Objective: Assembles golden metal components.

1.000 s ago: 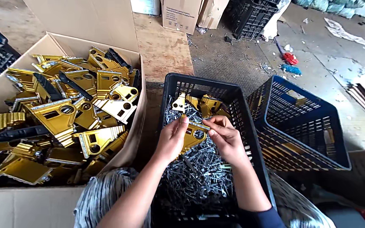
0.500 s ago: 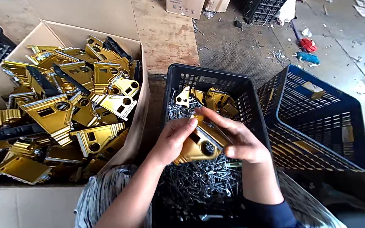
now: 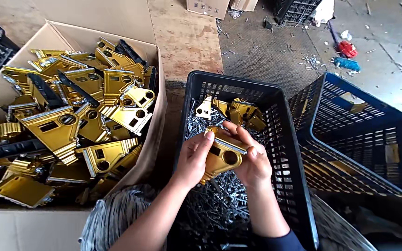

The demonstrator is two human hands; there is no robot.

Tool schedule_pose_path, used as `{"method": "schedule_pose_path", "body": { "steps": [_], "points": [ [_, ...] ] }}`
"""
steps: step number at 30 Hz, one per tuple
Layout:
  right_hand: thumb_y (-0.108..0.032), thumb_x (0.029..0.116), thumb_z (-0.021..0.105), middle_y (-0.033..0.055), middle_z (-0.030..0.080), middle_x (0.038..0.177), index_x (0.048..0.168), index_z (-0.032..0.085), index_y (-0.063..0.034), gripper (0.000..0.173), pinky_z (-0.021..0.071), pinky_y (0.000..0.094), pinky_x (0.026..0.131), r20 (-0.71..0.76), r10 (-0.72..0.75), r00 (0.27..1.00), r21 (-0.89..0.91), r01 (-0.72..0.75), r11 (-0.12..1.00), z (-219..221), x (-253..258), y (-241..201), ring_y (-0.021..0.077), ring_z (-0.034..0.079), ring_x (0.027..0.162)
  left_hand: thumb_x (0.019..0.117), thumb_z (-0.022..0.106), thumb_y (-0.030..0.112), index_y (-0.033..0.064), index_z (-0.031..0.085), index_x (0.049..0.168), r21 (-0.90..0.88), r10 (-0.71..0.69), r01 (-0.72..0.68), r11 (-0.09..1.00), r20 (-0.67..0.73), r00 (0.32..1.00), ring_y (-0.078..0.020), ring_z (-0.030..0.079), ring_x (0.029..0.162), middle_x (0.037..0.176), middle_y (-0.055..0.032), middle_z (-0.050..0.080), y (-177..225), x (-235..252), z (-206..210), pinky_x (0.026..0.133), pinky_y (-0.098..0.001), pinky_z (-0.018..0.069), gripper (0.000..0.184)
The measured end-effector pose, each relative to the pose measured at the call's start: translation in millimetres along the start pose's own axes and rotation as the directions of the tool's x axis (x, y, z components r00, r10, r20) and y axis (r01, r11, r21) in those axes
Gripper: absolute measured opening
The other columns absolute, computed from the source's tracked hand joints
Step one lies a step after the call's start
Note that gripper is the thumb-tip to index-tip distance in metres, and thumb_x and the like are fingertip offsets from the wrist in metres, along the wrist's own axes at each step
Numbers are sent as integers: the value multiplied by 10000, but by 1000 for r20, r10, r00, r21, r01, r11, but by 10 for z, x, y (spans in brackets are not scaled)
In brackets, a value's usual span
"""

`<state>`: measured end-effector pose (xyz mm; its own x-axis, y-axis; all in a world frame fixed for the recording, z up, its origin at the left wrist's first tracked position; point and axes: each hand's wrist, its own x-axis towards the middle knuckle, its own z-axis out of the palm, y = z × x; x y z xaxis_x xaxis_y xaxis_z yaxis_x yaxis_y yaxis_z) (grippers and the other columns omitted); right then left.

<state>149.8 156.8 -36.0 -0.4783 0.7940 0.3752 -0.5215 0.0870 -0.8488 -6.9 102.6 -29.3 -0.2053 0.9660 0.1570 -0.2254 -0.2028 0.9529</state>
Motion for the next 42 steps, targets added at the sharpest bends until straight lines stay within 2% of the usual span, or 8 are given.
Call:
{"method": "schedule_pose_path", "body": {
  "steps": [9,13,17,19,25,28,35,42],
  "points": [
    [-518,833,788,-10,655,1341,1515,348,-379,824,571,362,942,127,128,984,207,-152,966,-23,20,105,149,670,1135,1114,317,344,142,703,1069,-37,-125,132,991,154,980,-76,686,914,969,13,720,56,25,-31,831,-285,586,438],
    [-563,973,589,15,691,1238,1513,440,-131,707,590,344,892,66,369,927,-291,-336,896,-410,38,364,121,679,1065,1111,313,436,131,684,1104,4,-227,228,974,-46,973,-109,693,873,961,-13,716,100,69,-9,767,-315,598,480],
    [-156,968,644,251,659,1277,1232,708,-24,302,492,640,996,-356,743,566,-932,-277,-235,-543,-65,904,432,611,1227,1055,320,608,184,626,1346,52,-315,335,941,-231,920,-136,610,1180,1289,-24,651,187,122,-67,989,-416,515,599],
    [-10,967,535,286,649,1263,1160,694,63,260,492,652,967,-397,747,534,-908,-105,-407,-470,-240,1068,479,594,1232,993,374,708,202,543,1448,48,-361,380,924,-219,907,-171,567,1264,1398,-42,594,193,128,-95,1040,-463,479,701],
    [-223,1049,533,193,736,1141,1174,765,-84,298,450,623,1033,-301,591,748,-952,-197,-236,-340,-123,331,400,646,1184,845,776,104,148,451,1426,-75,-399,392,917,-163,903,-185,675,887,1172,-97,646,120,166,-73,701,-334,588,667],
    [-193,992,599,95,685,783,1153,787,-130,256,552,417,586,1,40,999,-996,-2,84,-228,-178,9,229,648,648,911,764,181,202,386,1463,-235,-490,448,862,-167,855,-187,658,816,1100,-96,627,108,177,-25,670,-340,579,669],
    [-93,946,605,93,564,735,1222,757,-79,315,482,327,512,131,-169,977,-987,145,71,149,-190,49,195,552,584,817,816,-4,187,244,1522,-280,-405,380,881,-34,914,-224,682,1028,1223,-114,621,20,58,-1,860,-411,602,928],
    [-123,1007,516,-23,553,695,1276,601,-29,298,433,203,494,-6,-45,999,-843,19,538,59,-227,-201,31,485,539,939,711,108,213,317,1494,-315,-423,418,852,57,904,-153,675,853,1104,-69,638,159,32,-1,719,-302,596,689]
  ]
}}
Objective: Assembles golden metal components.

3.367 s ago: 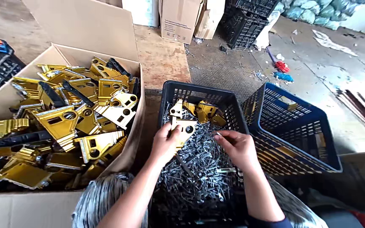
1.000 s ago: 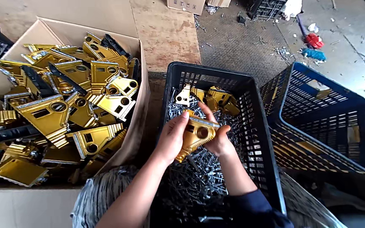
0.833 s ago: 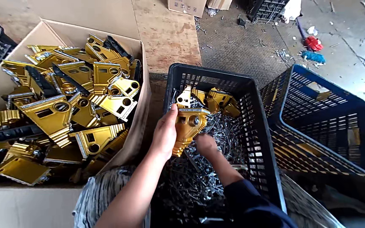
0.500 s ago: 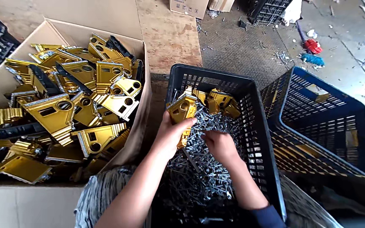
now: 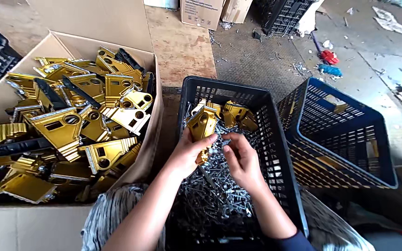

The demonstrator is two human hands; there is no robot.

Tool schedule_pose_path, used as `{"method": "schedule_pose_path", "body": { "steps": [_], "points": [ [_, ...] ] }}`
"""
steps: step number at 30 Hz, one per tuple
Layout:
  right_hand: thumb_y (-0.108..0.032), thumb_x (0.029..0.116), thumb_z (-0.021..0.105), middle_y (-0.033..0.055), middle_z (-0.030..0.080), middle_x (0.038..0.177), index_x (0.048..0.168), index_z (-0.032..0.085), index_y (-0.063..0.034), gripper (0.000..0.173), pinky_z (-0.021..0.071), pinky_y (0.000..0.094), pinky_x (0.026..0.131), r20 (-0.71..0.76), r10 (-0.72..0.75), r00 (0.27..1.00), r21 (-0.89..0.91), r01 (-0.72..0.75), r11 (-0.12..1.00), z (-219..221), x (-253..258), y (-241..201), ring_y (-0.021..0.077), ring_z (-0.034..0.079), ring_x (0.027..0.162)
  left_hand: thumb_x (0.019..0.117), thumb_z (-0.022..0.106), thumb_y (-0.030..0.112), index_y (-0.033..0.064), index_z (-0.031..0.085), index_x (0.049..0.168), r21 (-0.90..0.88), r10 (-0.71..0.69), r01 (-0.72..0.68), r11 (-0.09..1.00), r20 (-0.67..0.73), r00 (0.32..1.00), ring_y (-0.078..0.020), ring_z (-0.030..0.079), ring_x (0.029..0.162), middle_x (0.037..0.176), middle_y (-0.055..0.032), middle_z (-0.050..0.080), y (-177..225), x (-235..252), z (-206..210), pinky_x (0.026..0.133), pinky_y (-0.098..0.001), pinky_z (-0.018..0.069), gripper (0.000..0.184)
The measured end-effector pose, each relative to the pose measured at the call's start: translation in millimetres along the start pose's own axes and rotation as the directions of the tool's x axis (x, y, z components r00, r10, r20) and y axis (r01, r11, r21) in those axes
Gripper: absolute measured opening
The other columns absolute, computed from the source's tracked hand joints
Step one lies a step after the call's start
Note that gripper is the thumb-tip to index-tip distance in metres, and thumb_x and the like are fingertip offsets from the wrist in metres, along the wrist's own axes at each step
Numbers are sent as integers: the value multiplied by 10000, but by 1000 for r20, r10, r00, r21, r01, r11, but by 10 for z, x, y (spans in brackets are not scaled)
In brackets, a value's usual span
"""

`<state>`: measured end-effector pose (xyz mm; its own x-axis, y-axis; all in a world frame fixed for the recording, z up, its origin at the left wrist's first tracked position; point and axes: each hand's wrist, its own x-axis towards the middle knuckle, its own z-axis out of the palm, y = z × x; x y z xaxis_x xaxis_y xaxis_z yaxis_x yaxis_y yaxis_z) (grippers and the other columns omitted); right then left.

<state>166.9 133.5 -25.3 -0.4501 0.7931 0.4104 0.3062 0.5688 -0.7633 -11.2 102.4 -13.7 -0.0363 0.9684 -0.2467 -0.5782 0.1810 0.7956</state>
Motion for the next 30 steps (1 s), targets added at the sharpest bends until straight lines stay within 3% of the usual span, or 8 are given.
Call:
{"method": "schedule_pose_path", "body": {
  "steps": [6,10,15,18,21,24,26,30],
  "points": [
    [-94,960,569,26,563,718,1157,531,10,226,504,216,535,-96,-216,972,-107,206,973,26,28,-27,61,552,582,802,795,2,194,191,1543,41,-1,-6,999,178,984,-179,687,957,1186,-93,624,-34,-12,-53,834,-338,602,975],
    [-89,973,548,1,532,724,1113,498,-35,159,452,183,503,-102,-220,970,-64,214,975,-76,54,-59,33,499,554,912,754,291,253,266,1513,16,-45,43,999,167,985,-131,680,833,1091,-44,650,-6,-19,-56,718,-271,595,775],
    [-96,943,647,99,616,842,1050,550,-9,169,562,279,651,-58,-459,887,-362,410,837,-42,92,28,160,616,710,749,797,-67,170,235,1510,135,-71,39,990,238,969,-184,693,928,1147,-103,639,-25,-17,-71,798,-320,605,976],
    [-147,923,751,73,565,802,935,554,-70,212,542,320,722,-59,-642,764,-416,566,712,-88,137,59,196,594,759,688,831,-57,160,264,1515,320,-66,-20,947,255,965,-181,691,1068,1239,-94,644,-11,-29,-84,889,-347,611,1025],
    [-268,905,800,67,551,954,996,543,-119,311,533,345,861,-95,-707,701,-421,615,667,-78,172,165,208,597,945,677,826,-32,162,336,1458,459,-69,-66,886,271,960,-148,692,1049,1192,-64,667,-7,-31,-78,870,-322,609,942],
    [-500,915,740,125,573,1229,1309,487,-86,626,519,375,988,-167,-519,838,-251,473,844,-10,177,220,216,587,1182,708,778,-26,169,302,1477,457,-120,-44,888,324,939,-136,697,999,1176,-69,677,12,-10,-108,819,-298,598,925],
    [-528,905,735,170,624,1336,1419,493,3,777,585,418,975,-113,-329,937,-10,330,944,28,165,219,226,642,1205,721,761,-29,188,276,1498,425,-160,-7,905,357,920,-123,692,913,1141,-63,661,-5,2,-127,748,-267,596,941],
    [-407,913,768,142,702,1206,1314,580,13,611,632,419,886,-147,-275,950,92,290,952,82,120,201,206,714,1056,746,726,-44,194,267,1498,364,-183,11,931,439,880,-129,689,875,1127,-69,671,-66,26,-198,675,-245,577,912]
  ]
}}
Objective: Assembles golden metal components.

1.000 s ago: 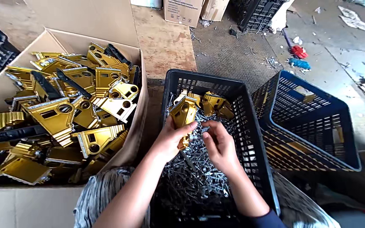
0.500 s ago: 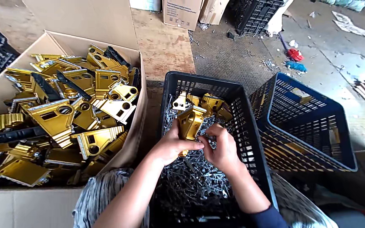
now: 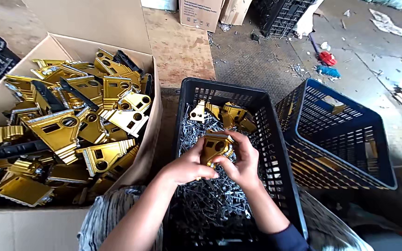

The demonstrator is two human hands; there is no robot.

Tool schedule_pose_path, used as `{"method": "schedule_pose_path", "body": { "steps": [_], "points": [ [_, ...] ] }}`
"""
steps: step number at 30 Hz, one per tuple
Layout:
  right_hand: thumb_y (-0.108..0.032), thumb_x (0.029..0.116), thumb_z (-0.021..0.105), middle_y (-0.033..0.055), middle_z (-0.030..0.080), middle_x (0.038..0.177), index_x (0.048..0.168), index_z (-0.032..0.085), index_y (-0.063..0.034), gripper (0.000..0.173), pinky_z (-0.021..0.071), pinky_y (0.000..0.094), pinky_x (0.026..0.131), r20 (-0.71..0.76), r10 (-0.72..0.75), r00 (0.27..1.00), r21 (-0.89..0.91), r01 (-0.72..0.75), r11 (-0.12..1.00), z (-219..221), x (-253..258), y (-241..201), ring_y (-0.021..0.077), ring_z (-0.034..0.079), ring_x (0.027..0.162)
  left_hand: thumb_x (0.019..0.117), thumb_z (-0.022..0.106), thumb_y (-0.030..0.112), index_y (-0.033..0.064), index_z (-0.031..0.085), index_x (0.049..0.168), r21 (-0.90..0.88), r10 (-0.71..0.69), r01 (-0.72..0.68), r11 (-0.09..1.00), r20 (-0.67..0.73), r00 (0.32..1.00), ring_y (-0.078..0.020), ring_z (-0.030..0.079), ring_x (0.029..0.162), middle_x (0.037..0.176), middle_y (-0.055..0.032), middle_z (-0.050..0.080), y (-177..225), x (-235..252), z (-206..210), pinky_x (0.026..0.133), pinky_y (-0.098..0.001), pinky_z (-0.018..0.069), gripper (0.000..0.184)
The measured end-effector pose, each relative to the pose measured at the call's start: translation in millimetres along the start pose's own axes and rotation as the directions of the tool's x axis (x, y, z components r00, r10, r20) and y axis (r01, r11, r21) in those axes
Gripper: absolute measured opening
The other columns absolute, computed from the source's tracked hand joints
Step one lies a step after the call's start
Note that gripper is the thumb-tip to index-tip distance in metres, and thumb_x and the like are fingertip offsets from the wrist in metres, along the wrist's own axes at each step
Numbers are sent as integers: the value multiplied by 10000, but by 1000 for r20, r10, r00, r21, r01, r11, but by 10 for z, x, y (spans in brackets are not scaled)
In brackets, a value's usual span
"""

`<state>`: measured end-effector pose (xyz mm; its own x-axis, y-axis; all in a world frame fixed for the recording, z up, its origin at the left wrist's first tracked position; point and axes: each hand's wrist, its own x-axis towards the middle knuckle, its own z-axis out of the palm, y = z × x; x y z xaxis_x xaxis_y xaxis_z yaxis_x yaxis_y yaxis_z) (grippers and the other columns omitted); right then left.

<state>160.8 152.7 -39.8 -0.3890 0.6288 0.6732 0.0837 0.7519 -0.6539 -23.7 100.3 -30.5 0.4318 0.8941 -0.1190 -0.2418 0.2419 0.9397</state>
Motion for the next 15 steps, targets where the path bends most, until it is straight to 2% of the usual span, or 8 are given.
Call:
{"method": "schedule_pose_path", "body": {
  "steps": [3,5,7,9,10,11,13,15],
  "points": [
    [-412,939,734,110,676,1221,1384,503,-11,643,611,403,920,24,59,998,81,-61,995,-31,51,-25,184,689,1085,771,707,-42,195,265,1490,-155,17,-12,988,32,999,-115,668,776,1057,-62,655,-64,15,46,642,-235,571,877],
    [-576,963,610,48,641,1279,1518,344,-77,792,552,371,965,48,218,975,275,-223,935,-61,112,-25,147,635,1138,797,711,-18,194,293,1445,-339,145,-81,937,167,975,-93,641,788,1019,-14,602,-119,33,44,641,-220,563,799],
    [-842,899,379,33,547,1472,1602,254,-130,1008,496,394,1038,114,402,908,426,-410,806,-97,164,-28,152,562,1286,818,733,-1,175,453,1295,-513,272,-94,853,283,920,-98,633,831,1003,6,597,-133,40,16,664,-225,564,581],
    [-865,869,398,37,486,1552,1627,239,-163,1045,499,417,1061,261,464,846,576,-523,628,-106,181,-67,174,545,1335,827,737,-5,129,571,1153,-612,330,-63,789,335,882,-111,647,857,1009,-6,608,-145,44,-16,676,-232,581,390],
    [-788,922,442,43,510,1531,1625,253,-187,944,528,389,1024,326,451,831,632,-546,550,-77,175,-101,171,584,1287,838,740,2,120,589,1133,-639,351,-46,768,359,865,-114,654,878,1026,-13,615,-148,47,-25,685,-229,583,352],
    [-682,976,490,55,587,1446,1588,351,-213,784,576,343,940,356,453,817,691,-557,461,-24,167,-142,161,656,1169,842,742,7,117,598,1128,-660,366,-28,750,381,849,-115,659,892,1040,-16,621,-148,47,-24,691,-226,583,338],
    [-445,1030,577,92,716,1187,1386,589,-221,421,626,323,810,349,470,810,814,-511,277,81,136,-192,172,737,949,849,746,23,120,603,1114,-692,391,10,722,420,819,-107,663,903,1046,-10,622,-140,36,-5,695,-212,582,316],
    [-352,1022,623,69,747,1049,1212,704,-230,240,627,314,786,325,461,825,880,-443,171,160,128,-212,147,742,878,847,748,24,106,605,1111,-730,411,53,681,440,798,-122,673,920,1054,-22,627,-132,14,-6,700,-215,587,312]
  ]
}}
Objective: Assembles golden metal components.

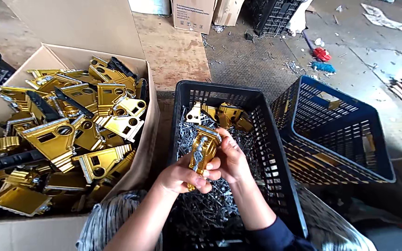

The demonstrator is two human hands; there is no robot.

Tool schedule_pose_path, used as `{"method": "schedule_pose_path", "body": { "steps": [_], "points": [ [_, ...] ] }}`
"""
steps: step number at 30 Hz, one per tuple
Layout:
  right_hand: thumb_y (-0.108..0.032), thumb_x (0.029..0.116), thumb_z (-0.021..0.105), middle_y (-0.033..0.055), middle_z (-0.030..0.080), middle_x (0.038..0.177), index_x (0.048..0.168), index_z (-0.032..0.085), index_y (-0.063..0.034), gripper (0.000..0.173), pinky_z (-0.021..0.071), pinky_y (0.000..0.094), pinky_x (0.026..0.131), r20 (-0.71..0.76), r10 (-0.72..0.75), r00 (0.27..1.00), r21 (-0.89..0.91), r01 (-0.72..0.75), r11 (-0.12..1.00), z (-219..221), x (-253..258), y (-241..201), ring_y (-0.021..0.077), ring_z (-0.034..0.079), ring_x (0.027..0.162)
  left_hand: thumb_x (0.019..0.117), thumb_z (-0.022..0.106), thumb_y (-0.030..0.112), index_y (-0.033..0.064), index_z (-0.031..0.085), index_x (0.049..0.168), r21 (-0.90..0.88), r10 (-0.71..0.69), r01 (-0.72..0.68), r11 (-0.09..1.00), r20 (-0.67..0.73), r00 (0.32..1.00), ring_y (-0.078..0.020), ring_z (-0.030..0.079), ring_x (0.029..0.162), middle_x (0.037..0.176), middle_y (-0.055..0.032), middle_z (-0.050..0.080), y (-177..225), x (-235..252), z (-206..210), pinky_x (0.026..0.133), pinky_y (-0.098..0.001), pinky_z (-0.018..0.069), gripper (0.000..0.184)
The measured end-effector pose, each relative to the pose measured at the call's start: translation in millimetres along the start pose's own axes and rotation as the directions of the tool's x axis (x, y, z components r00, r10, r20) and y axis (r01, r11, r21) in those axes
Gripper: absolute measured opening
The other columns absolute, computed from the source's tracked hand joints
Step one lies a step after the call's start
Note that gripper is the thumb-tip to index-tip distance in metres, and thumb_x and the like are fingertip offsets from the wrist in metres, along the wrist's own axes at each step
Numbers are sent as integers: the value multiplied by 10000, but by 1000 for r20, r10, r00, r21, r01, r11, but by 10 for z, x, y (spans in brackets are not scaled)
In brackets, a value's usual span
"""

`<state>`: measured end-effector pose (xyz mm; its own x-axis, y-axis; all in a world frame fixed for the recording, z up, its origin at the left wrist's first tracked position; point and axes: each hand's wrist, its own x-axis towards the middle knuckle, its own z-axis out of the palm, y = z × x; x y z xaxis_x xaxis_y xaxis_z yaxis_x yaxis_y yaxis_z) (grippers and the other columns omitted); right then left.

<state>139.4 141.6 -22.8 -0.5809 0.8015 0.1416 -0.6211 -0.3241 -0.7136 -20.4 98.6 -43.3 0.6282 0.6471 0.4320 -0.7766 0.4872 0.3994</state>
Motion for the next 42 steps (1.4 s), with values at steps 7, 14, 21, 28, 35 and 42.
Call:
{"method": "schedule_pose_path", "body": {
  "steps": [7,14,21,28,35,42],
  "points": [
    [-663,914,594,81,733,1148,1481,498,-328,666,632,337,810,67,141,988,38,-144,989,-21,141,38,182,744,933,836,752,7,53,624,1120,-121,85,-85,989,-10,996,-143,678,906,1084,-57,636,18,-22,4,722,-222,587,315],
    [-352,1102,467,125,683,1128,1362,580,-23,435,534,334,722,-715,217,665,-485,-694,532,-1052,434,402,175,647,828,983,566,-1,45,554,1069,395,405,-93,914,-876,260,-108,595,585,749,-65,605,335,149,115,566,-234,545,98],
    [-296,1030,581,186,727,1173,1241,732,-110,319,495,664,972,-542,84,836,-831,-517,-206,-1485,1180,474,406,675,1128,1043,595,256,178,92,1559,985,962,-64,161,-171,-213,-250,567,1294,1447,-72,492,1243,-326,260,1066,-479,507,724],
    [-290,896,740,272,679,1190,1460,499,-131,634,515,704,860,-640,-91,763,-710,-632,-313,-1649,1809,1036,503,649,1115,1015,586,219,182,164,1610,918,946,232,323,-323,-41,-226,597,1265,1526,-62,462,1131,-278,167,1003,-423,556,730],
    [-157,953,691,173,726,1079,1197,672,19,301,590,447,846,28,-364,931,-998,43,35,-1537,1406,613,272,707,953,760,860,371,115,425,1516,716,784,661,-224,-270,559,-211,485,1383,1533,-89,460,944,-170,50,1088,-449,497,910],
    [-44,933,687,-34,747,907,1113,707,8,188,593,196,680,280,-106,954,-727,283,626,-477,1103,112,0,677,745,653,868,532,214,277,1604,661,607,700,-270,-447,657,-162,619,1204,1330,-17,635,518,63,-55,1014,-503,520,1164]
  ]
}}
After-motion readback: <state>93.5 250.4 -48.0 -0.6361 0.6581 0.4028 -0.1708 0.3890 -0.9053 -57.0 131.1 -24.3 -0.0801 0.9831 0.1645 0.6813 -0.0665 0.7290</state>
